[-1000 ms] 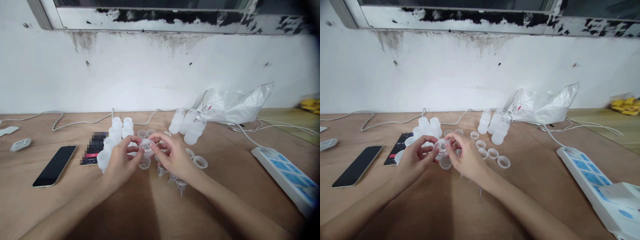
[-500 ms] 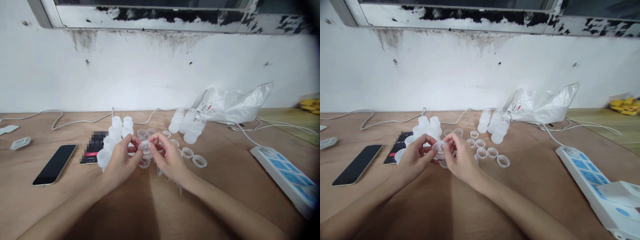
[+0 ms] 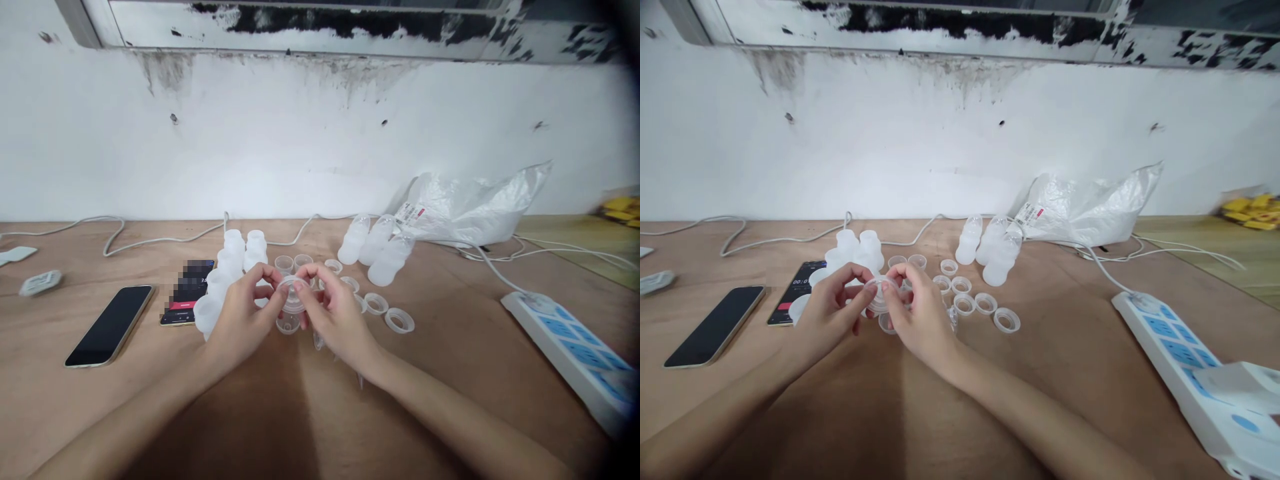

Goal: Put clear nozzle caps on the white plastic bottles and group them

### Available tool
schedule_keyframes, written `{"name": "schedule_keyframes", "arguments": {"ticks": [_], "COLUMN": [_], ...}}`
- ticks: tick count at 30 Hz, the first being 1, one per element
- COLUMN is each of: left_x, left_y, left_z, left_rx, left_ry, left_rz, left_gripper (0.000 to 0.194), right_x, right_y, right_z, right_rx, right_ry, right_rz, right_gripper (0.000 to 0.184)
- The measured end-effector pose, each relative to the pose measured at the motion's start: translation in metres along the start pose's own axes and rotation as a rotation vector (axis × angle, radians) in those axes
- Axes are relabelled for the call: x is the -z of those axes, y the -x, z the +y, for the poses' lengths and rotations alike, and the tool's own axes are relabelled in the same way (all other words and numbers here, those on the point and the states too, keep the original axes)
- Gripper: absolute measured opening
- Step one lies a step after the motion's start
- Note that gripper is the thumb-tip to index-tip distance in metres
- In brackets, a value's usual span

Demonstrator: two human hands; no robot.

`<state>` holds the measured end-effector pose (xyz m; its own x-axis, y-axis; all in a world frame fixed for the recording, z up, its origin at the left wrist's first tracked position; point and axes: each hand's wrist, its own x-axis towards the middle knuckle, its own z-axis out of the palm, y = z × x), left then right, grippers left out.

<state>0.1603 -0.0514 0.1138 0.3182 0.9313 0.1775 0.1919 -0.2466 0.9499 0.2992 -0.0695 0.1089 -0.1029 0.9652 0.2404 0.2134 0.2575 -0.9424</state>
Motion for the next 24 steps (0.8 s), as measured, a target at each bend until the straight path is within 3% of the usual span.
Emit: {"name": "schedule_keyframes", "arguments": {"ticks": [11,17,24], "left_x": [-0.006,0.002,0.01], "left_y": [0.001,-0.003,-0.005], "left_z": [-0.004,0.002,0.009], "left_rx": [0.031,0.099,0.088], "left_ry": [-0.062,0.066,0.096], "left_rz": [-0.01,-0.091,-0.12], "left_gripper": [0.014,0.018,0.019], "right_x": [-0.001,0.007,0.012], "right_y": [0.001,-0.004,-0.005], "right_z": [-0.001,-0.004,-0.007], "right_rx": [-0.02,-0.112,-0.078], "right_ry": [0.124,-0.075,-0.187], "right_rz": [-0.005,-0.134,-0.181], "right_gripper": [0.01,0.01,0.022]}}
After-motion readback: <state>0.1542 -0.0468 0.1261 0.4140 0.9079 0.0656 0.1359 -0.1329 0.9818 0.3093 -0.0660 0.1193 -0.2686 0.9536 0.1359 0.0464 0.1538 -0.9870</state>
